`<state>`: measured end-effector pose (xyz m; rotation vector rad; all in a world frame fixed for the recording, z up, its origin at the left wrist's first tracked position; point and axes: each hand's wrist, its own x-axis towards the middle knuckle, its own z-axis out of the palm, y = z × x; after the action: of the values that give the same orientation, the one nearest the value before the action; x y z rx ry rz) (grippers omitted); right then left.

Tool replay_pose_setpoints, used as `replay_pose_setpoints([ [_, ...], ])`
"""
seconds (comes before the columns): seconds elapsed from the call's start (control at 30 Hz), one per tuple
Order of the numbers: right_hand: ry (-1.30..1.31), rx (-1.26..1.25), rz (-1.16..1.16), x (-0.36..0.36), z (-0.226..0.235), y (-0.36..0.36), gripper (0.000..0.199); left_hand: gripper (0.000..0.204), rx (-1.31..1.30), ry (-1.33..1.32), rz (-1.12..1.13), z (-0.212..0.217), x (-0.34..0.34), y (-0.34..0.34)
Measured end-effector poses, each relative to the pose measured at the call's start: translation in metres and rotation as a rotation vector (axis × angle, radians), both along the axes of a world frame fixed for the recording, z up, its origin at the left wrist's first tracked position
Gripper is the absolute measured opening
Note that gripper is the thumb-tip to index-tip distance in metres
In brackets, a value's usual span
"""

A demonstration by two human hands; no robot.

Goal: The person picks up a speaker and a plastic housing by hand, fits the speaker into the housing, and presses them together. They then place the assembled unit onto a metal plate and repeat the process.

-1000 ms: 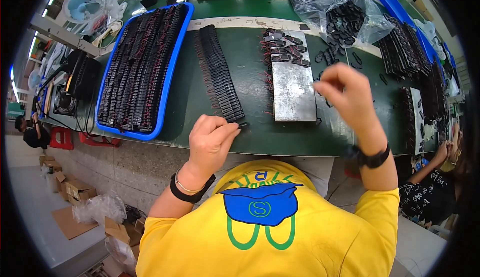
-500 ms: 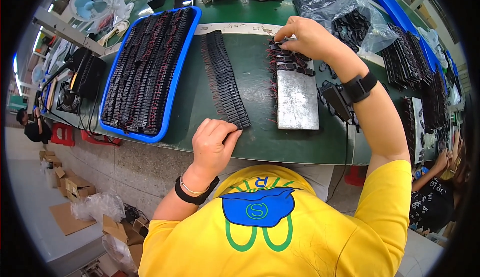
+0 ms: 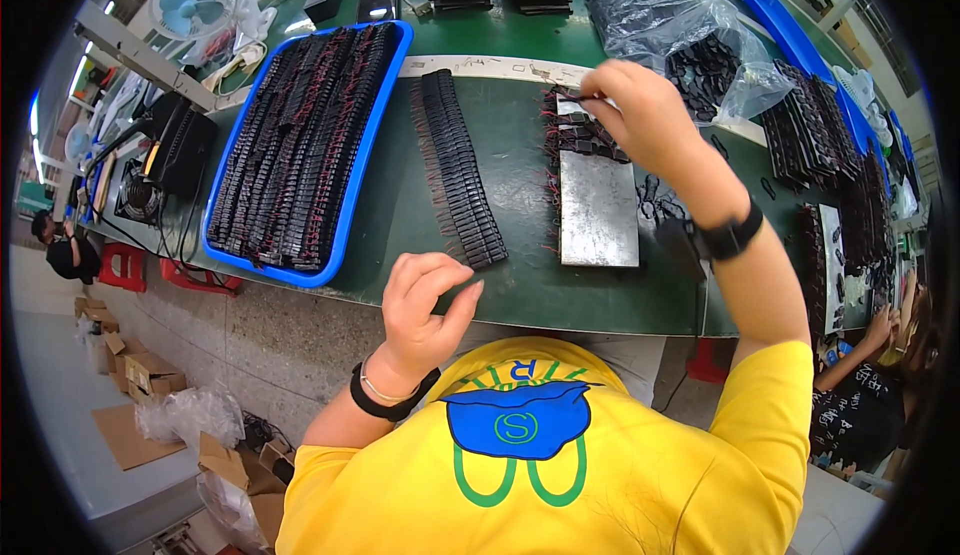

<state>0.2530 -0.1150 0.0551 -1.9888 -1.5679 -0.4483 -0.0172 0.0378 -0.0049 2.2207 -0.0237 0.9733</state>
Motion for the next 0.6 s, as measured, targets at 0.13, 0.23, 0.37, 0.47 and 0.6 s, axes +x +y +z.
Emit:
replay_pose_setpoints([
  [0.13,-0.165,0.139,0.113,-0.083,0.007,-0.027,0.018,0.019,-1.114,0.425,-0.326,0.019,-0.007,-0.014],
  [0.23,-0.094,0.116,0.174,-0.132,-0.001,-0.044,0.024,0.019,-1.377,0.488,-0.479,0.022,0.009,-0.019],
  [0.37,-0.007,0.138,0.194,-0.154,-0.017,-0.052,0.028,0.018,-1.388,0.5,-0.53,0.015,0.008,-0.03],
  [0.47,0.059,0.151,0.16,-0.159,-0.028,-0.056,0.03,0.018,-1.277,0.518,-0.498,0.011,0.006,-0.034],
  [0.6,0.199,0.137,0.126,-0.158,-0.028,-0.059,0.033,0.016,-1.118,0.562,-0.461,0.011,0.004,-0.039],
])
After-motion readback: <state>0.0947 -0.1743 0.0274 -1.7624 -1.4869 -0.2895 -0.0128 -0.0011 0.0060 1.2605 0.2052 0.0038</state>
